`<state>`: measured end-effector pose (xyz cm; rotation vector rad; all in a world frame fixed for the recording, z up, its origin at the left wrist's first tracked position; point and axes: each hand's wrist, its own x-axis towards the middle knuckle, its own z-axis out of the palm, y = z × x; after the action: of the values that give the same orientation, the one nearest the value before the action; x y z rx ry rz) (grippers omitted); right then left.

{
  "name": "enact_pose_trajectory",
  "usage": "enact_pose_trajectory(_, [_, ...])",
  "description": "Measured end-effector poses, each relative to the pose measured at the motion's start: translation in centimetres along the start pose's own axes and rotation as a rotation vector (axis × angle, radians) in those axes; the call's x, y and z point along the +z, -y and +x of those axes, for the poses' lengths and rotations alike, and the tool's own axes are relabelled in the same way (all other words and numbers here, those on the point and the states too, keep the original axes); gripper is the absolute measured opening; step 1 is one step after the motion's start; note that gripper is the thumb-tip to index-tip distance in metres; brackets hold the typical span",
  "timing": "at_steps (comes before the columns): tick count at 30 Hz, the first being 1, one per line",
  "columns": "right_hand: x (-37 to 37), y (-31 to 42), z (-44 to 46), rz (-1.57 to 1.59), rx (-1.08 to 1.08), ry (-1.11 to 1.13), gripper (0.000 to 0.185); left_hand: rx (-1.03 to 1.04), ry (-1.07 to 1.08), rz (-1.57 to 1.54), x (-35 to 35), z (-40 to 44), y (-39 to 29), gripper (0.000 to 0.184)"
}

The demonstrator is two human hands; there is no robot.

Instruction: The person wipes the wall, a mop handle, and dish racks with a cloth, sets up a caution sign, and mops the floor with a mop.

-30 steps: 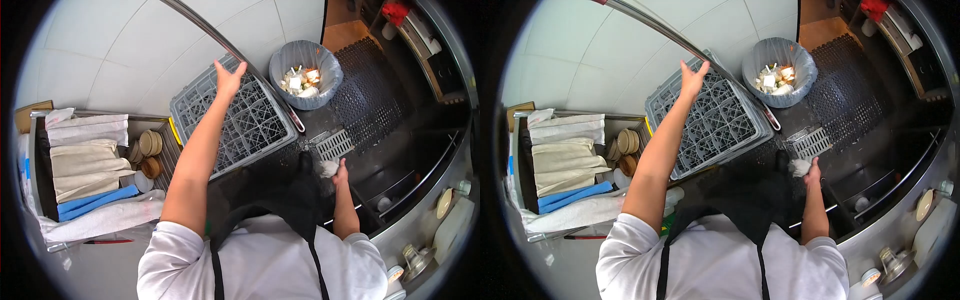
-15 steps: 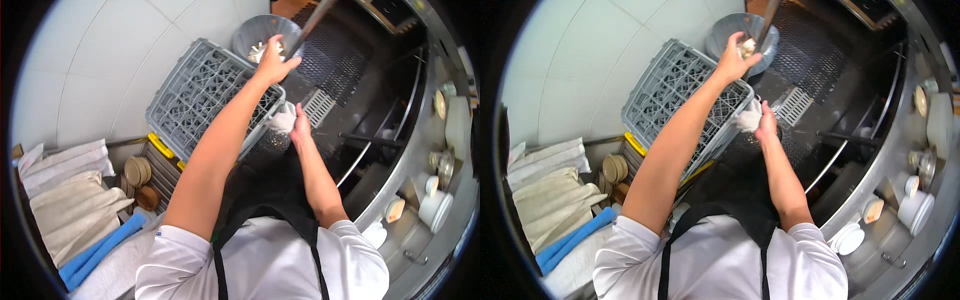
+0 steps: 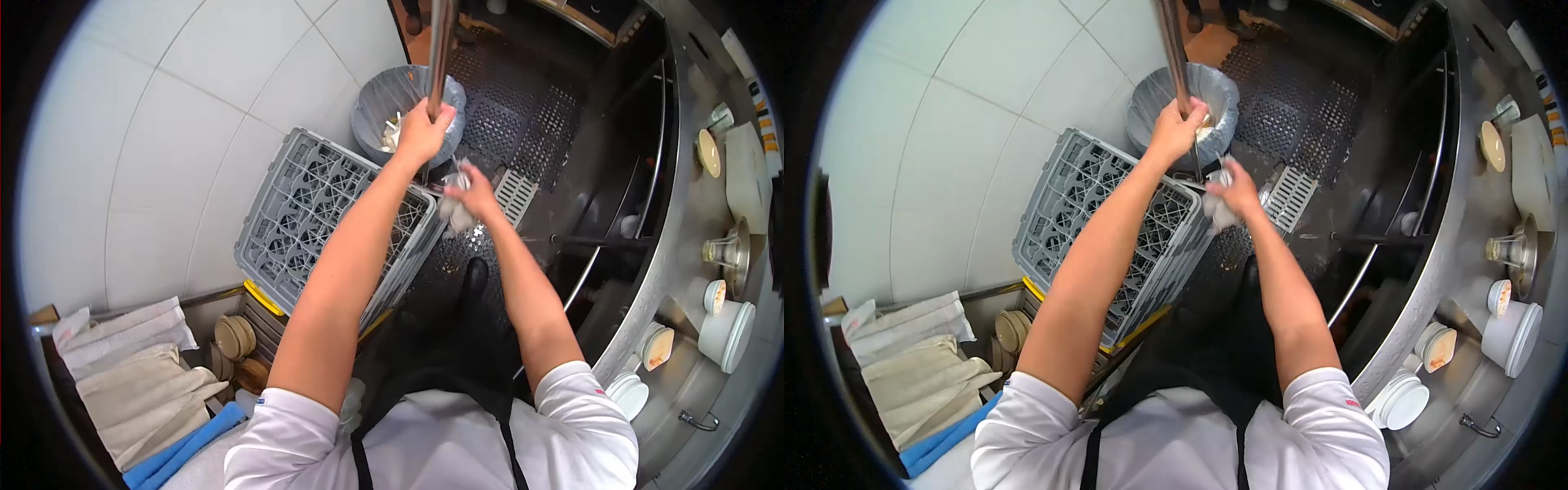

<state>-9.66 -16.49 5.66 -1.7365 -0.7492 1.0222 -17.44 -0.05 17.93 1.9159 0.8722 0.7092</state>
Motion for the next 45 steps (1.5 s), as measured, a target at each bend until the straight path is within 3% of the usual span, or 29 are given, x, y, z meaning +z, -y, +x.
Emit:
enact_pose_trajectory(2, [0.0, -5.8, -3.1, -0.059, 0.129, -0.090, 0.076, -0.060, -0.024, -0.081, 0.2, 1.5, 1.1, 0.030])
enact_pose_trajectory(6, [-5.5, -17.4, -10.8, -0.205, 0.506, -0.195, 0.075, -0.239, -0.210, -0.252, -7.3, 6.4, 1.9, 0.035])
enact_pose_trajectory(8, [-8.3, -18.1, -15.2, -0.359, 0.668, -0.296, 0.071, -0.299, -0.194, -0.297, -10.7, 9.0, 4.8, 0.037])
enact_pose_trajectory(11, [-10.1, -24.7, -19.0, -0.403, 0.659, -0.235, 0.063, -0.466, -0.177, 0.026, -18.1, 10.2, 9.2, 0.041])
enact_pose_trajectory(12, [-10.4, -26.6, -19.7, -0.389, 0.688, -0.223, 0.061, -0.582, -0.236, 0.028, -19.0, 10.1, 11.0, 0.048])
enact_pose_trajectory(14, [-10.7, -26.4, -20.0, -0.316, 0.704, -0.212, 0.058, -0.610, -0.230, -0.027, -18.0, 9.2, 13.1, 0.047])
enact_pose_trajectory(17, [-10.8, -26.1, -19.7, -0.270, 0.707, -0.211, 0.053, -0.693, -0.528, -0.062, -15.1, 9.4, 14.5, 0.041])
enact_pose_trajectory(19, [-10.9, -27.4, -19.5, -0.179, 0.699, -0.222, 0.048, -0.652, -0.696, -0.103, -13.5, 9.0, 13.8, 0.046])
enact_pose_trajectory(21, [-10.9, -29.1, -19.5, -0.029, 0.702, -0.259, 0.043, -0.639, -0.886, 0.230, -12.6, 8.2, 16.3, 0.048])
enact_pose_trajectory(24, [-10.9, -31.3, -19.7, 0.227, 0.718, -0.291, 0.030, -0.706, -0.978, -0.030, -11.1, 6.1, 17.4, 0.054])
enact_pose_trajectory(27, [-11.1, -30.8, -19.7, 0.531, 0.784, -0.317, 0.028, -0.692, -0.808, 0.023, -10.4, 2.4, 14.2, 0.067])
enact_pose_trajectory(32, [-10.2, -26.5, -18.8, 0.916, 0.795, -0.341, 0.035, -0.439, -0.477, 0.590, -9.4, -11.7, 15.0, 0.076])
enact_pose_trajectory(36, [-7.4, -25.3, -19.3, 1.358, 0.794, -0.196, 0.048, -0.638, -0.148, 1.075, -11.8, -26.1, 15.9, 0.085])
enact_pose_trajectory(38, [-4.9, -24.3, -19.7, 1.473, 0.594, -0.154, 0.047, -0.652, -0.059, 0.976, -13.4, -29.9, 17.3, 0.083])
enact_pose_trajectory(42, [2.7, -13.5, -19.9, 1.506, 0.320, -0.087, 0.050, -0.621, -0.027, 0.955, -13.9, -30.1, 17.8, 0.081])
enact_pose_trajectory(44, [7.7, -7.9, -20.4, 1.467, 0.185, -0.197, 0.049, -0.590, -0.056, 0.915, -14.1, -30.0, 18.0, 0.083])
enact_pose_trajectory(45, [12.9, -6.5, -20.7, 1.360, 0.078, -0.397, 0.045, -0.554, -0.044, 0.912, -14.0, -30.2, 18.3, 0.084])
